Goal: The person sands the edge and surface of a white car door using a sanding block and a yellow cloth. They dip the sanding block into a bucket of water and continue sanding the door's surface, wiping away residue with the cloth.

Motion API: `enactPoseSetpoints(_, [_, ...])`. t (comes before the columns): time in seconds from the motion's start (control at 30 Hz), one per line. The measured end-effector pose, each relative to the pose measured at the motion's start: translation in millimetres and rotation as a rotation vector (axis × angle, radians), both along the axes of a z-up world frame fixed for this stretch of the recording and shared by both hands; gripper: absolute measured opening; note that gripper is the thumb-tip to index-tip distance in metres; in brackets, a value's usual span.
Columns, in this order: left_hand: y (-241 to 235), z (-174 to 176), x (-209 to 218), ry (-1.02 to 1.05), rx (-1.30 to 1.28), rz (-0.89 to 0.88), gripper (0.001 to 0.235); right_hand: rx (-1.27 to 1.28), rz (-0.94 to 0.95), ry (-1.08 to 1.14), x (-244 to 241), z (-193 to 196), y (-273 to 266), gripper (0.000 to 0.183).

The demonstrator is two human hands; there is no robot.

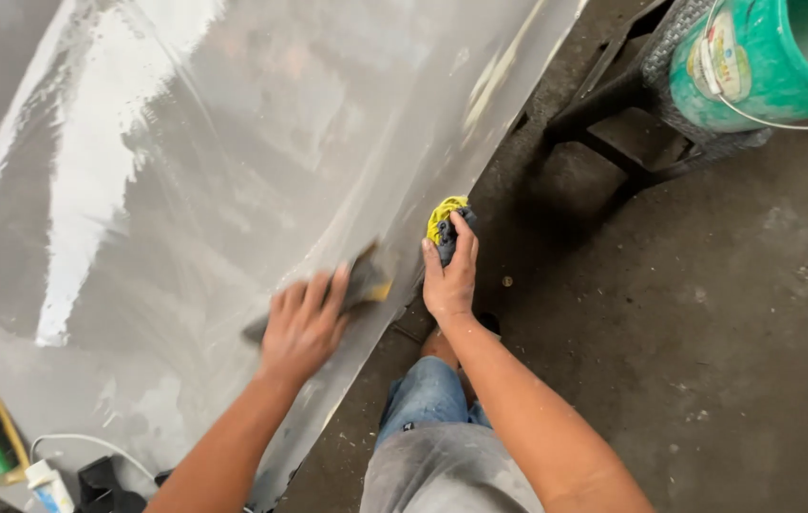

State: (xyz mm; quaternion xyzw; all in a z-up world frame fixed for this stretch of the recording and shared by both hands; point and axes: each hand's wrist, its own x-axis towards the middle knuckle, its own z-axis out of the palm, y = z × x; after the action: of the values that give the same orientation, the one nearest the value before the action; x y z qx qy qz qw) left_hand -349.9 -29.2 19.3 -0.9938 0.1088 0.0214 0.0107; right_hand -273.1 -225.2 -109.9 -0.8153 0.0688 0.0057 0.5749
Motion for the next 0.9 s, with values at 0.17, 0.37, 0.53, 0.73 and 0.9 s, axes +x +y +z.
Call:
enactPoseSetpoints(0.17, [31, -9, -83, 0.062, 0.029, -0.026, 0.088, 0.044, 0.014, 0.061, -3, -1, 4, 0.055])
enactPoseSetpoints(0.37, [-28, -24, 75, -0.102, 0.026, -0.033, 0.085, 0.053, -0.030, 0.069, -14, -1, 12, 0.055])
enactPoseSetpoints(0.53, [-52, -42, 177, -0.226, -0.041, 0.025, 0.083, 0.051, -0.082, -0.012, -24, -4, 18, 0.052])
enactPoseSetpoints(0.73, [-10, -15, 40, -0.122, 0.003, -0.106, 0.089, 0.014, -0.087, -0.030, -26, -2, 17, 0.054])
enactPoseSetpoints(0.9, [52, -7, -108, 0.148, -0.015, -0.143, 0.082, 0.070, -0.113, -0.053, -21, -4, 21, 0.049])
